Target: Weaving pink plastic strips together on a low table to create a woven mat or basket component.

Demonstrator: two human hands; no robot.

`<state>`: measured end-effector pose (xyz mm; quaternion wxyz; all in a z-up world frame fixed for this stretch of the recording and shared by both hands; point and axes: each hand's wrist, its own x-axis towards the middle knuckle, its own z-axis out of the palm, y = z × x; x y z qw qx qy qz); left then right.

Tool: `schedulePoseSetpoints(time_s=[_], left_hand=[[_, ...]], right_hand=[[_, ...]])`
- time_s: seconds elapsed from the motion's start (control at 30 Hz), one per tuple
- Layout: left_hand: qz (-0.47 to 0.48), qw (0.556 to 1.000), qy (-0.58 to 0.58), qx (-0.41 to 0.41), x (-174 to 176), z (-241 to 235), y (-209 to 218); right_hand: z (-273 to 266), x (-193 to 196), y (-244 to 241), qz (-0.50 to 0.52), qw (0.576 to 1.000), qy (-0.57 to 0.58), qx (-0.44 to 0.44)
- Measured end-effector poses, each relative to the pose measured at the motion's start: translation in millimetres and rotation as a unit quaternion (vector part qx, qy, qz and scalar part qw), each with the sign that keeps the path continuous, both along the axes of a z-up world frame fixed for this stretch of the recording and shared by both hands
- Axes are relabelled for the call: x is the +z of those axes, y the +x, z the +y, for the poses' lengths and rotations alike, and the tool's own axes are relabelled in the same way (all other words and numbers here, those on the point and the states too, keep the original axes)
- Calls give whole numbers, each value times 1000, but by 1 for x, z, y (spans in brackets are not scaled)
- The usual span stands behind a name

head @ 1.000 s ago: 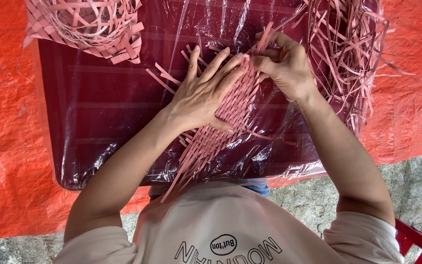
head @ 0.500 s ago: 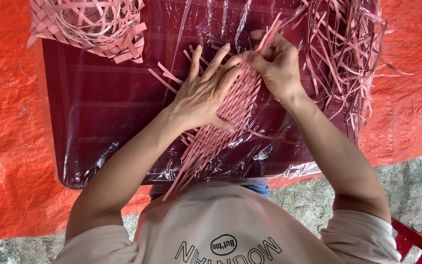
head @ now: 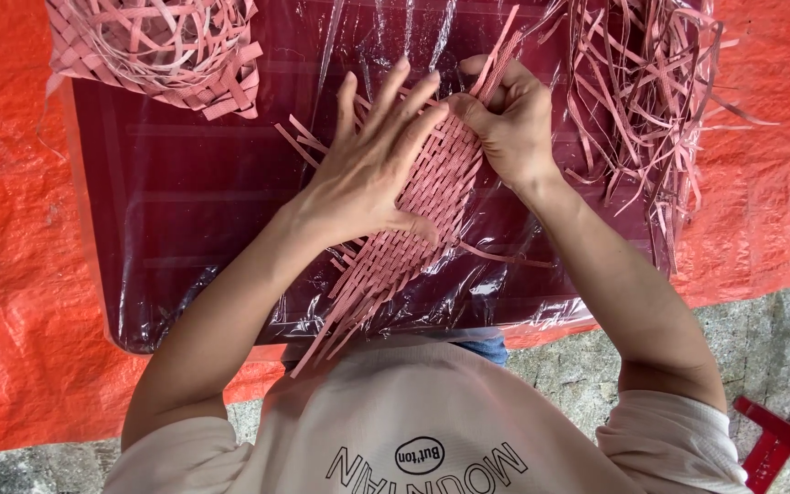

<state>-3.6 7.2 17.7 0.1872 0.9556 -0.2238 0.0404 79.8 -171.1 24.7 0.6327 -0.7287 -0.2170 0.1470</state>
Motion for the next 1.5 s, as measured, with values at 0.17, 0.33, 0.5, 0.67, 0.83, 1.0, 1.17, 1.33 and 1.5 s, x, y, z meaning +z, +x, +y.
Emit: schedulePoseSetpoints(time_s=[0.17, 0.33, 0.5, 0.67, 0.83, 1.0, 1.17, 1.33, 1.5], left_hand=[[-4, 961, -275, -4, 59, 34, -17], [18, 897, -440, 32, 74, 66, -60], [215, 721, -611, 247, 65, 40, -95], [241, 668, -704, 19, 17, -27, -105], [273, 696, -631, 205, 0, -63, -83], [184, 524, -823, 118, 6, -65, -61], [229, 493, -830, 123, -33, -56, -62], [253, 462, -841, 124, -28, -52, -54], [246, 441, -853, 134, -14, -52, -48]], right_hand=[[-11, 8, 2, 32, 998, 53, -25], [-27, 23, 7, 21, 987, 154, -50], [-33, 34, 6, 21, 947, 270, -171], [-16, 32, -4, -22, 926, 314, -209], [4, 38, -26, -82, 923, 312, -211], [2, 33, -36, -52, 895, 362, -255], [-3, 22, -38, -69, 884, 320, -333], [0, 19, -41, -99, 861, 317, -385], [-1, 11, -42, -99, 850, 334, -395]])
